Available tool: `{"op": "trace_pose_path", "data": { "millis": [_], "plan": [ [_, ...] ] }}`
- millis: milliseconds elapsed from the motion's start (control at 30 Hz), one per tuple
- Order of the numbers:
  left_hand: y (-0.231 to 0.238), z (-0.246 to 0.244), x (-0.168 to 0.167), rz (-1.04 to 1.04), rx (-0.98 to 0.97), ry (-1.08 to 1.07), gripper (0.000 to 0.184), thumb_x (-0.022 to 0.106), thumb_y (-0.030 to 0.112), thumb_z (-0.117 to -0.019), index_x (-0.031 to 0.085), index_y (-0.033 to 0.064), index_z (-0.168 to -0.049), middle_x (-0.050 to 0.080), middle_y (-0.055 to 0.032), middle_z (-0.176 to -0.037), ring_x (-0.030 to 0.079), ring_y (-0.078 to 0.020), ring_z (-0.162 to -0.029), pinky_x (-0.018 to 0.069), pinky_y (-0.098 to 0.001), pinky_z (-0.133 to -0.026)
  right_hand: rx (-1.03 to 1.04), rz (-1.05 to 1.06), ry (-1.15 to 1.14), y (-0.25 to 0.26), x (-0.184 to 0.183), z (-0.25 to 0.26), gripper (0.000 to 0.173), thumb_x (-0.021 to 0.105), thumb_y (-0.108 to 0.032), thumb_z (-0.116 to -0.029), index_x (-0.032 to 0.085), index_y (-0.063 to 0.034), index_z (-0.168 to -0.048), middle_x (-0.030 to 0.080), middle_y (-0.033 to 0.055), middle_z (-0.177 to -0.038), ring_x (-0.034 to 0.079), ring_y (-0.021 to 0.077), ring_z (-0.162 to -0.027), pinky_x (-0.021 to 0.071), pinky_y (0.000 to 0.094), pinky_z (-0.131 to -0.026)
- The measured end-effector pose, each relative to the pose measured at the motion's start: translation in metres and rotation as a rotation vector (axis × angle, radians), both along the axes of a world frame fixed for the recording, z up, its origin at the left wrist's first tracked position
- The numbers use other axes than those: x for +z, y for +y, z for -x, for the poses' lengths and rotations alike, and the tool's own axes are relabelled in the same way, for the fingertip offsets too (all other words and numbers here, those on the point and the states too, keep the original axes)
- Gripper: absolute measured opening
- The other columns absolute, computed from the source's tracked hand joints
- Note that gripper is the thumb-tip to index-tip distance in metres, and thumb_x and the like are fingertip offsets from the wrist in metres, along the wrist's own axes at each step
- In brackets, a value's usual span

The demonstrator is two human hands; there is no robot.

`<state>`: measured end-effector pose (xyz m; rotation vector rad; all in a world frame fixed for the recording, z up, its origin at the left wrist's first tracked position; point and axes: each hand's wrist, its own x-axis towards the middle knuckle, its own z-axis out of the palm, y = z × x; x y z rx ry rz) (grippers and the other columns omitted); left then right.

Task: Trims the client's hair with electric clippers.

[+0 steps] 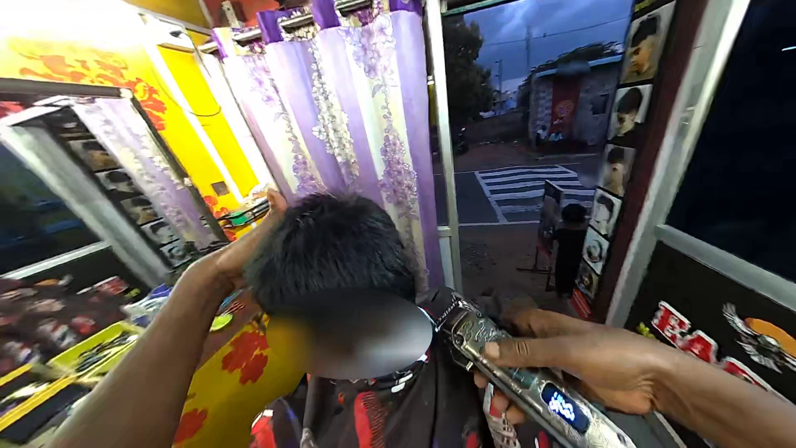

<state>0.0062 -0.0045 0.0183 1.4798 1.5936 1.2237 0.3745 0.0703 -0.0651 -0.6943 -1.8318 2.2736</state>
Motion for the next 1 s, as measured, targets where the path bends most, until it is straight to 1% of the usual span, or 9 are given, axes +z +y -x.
{"op": "trace_pose_path", "data": {
  "millis": [67, 133, 233, 300, 400, 500, 733, 833, 1000],
  "plan": [
    [0.007, 0.000, 0.009, 0.018, -0.010, -0.024, 0.070, 0.006, 0.066, -0.1016, 0.062, 0.0270, -0.113, 0.072, 0.0101, -0.095, 0.068, 0.0018, -0.087, 0.0586, -0.0184, -0.070, 0.126, 0.045, 0.019, 0.021, -0.002, -0.003, 0.032, 0.064, -0.029, -0.1002, 0.055, -0.0105, -0.125, 0.071, 0.0105, -0.109, 0.074, 0.0241, -0.095, 0.0634, 0.0397, -0.086],
    [0.010, 0.002, 0.019, 0.095, 0.040, 0.066, 0.075, 0.006, 0.075, -0.0961, 0.061, 0.0299, -0.121, 0.072, 0.0099, -0.101, 0.069, -0.0015, -0.093, 0.0607, -0.0241, -0.074, 0.220, 0.087, 0.081, 0.037, -0.006, -0.002, 0.032, 0.064, -0.031, -0.1001, 0.056, -0.0109, -0.123, 0.072, 0.0107, -0.108, 0.075, 0.0243, -0.094, 0.0641, 0.0396, -0.085],
    [0.004, -0.012, 0.037, 0.214, 0.174, 0.161, 0.083, 0.010, 0.085, -0.0889, 0.062, 0.0279, -0.119, 0.073, 0.0060, -0.098, 0.071, -0.0072, -0.090, 0.0619, -0.0298, -0.072, 0.304, 0.133, 0.208, 0.058, -0.013, 0.007, 0.028, 0.053, -0.034, -0.1051, 0.060, -0.0119, -0.119, 0.073, 0.0099, -0.109, 0.075, 0.0215, -0.093, 0.0635, 0.0352, -0.083],
    [-0.002, -0.025, 0.045, 0.263, 0.229, 0.227, 0.079, 0.012, 0.082, -0.0915, 0.063, 0.0264, -0.115, 0.072, 0.0055, -0.095, 0.071, -0.0074, -0.088, 0.0610, -0.0291, -0.071, 0.363, 0.104, 0.165, 0.070, -0.016, 0.015, 0.026, 0.052, -0.033, -0.1058, 0.057, -0.0115, -0.120, 0.072, 0.0093, -0.108, 0.075, 0.0208, -0.089, 0.0644, 0.0346, -0.078],
    [-0.007, -0.044, 0.046, 0.319, 0.267, 0.308, 0.059, 0.024, 0.064, -0.1033, 0.060, 0.0229, -0.126, 0.071, 0.0030, -0.103, 0.069, -0.0089, -0.094, 0.0595, -0.0319, -0.080, 0.437, 0.048, 0.083, 0.079, -0.019, 0.022, 0.026, 0.055, -0.034, -0.1055, 0.056, -0.0101, -0.117, 0.071, 0.0091, -0.103, 0.075, 0.0203, -0.079, 0.0651, 0.0339, -0.069],
    [-0.006, -0.052, 0.047, 0.323, 0.290, 0.316, 0.050, 0.028, 0.055, -0.1067, 0.062, 0.0227, -0.123, 0.071, 0.0037, -0.100, 0.069, -0.0067, -0.091, 0.0594, -0.0287, -0.078, 0.442, 0.082, 0.058, 0.078, -0.015, 0.026, 0.026, 0.051, -0.035, -0.1070, 0.056, -0.0116, -0.117, 0.071, 0.0080, -0.101, 0.074, 0.0195, -0.079, 0.0648, 0.0330, -0.070],
    [-0.011, -0.056, 0.042, 0.334, 0.308, 0.252, 0.056, 0.028, 0.062, -0.1049, 0.065, 0.0225, -0.118, 0.071, 0.0026, -0.098, 0.069, -0.0078, -0.089, 0.0591, -0.0296, -0.076, 0.432, 0.098, 0.064, 0.070, -0.009, 0.040, 0.028, 0.049, -0.036, -0.1082, 0.060, -0.0114, -0.115, 0.071, 0.0078, -0.100, 0.074, 0.0180, -0.079, 0.0644, 0.0314, -0.071],
    [-0.014, -0.052, 0.041, 0.316, 0.287, 0.258, 0.057, 0.028, 0.062, -0.1048, 0.066, 0.0214, -0.120, 0.072, 0.0019, -0.100, 0.069, -0.0087, -0.092, 0.0590, -0.0307, -0.079, 0.384, 0.066, 0.154, 0.059, -0.013, 0.044, 0.028, 0.056, -0.034, -0.1043, 0.056, -0.0099, -0.117, 0.071, 0.0095, -0.101, 0.074, 0.0208, -0.079, 0.0653, 0.0348, -0.071],
    [-0.017, -0.045, 0.037, 0.304, 0.249, 0.239, 0.060, 0.028, 0.063, -0.1042, 0.065, 0.0204, -0.122, 0.072, 0.0005, -0.103, 0.070, -0.0100, -0.094, 0.0592, -0.0328, -0.081, 0.257, -0.118, 0.337, 0.042, -0.032, 0.052, 0.048, 0.069, -0.037, -0.0955, 0.051, -0.0063, -0.127, 0.071, 0.0102, -0.103, 0.075, 0.0250, -0.080, 0.0664, 0.0413, -0.067]
  ]
}}
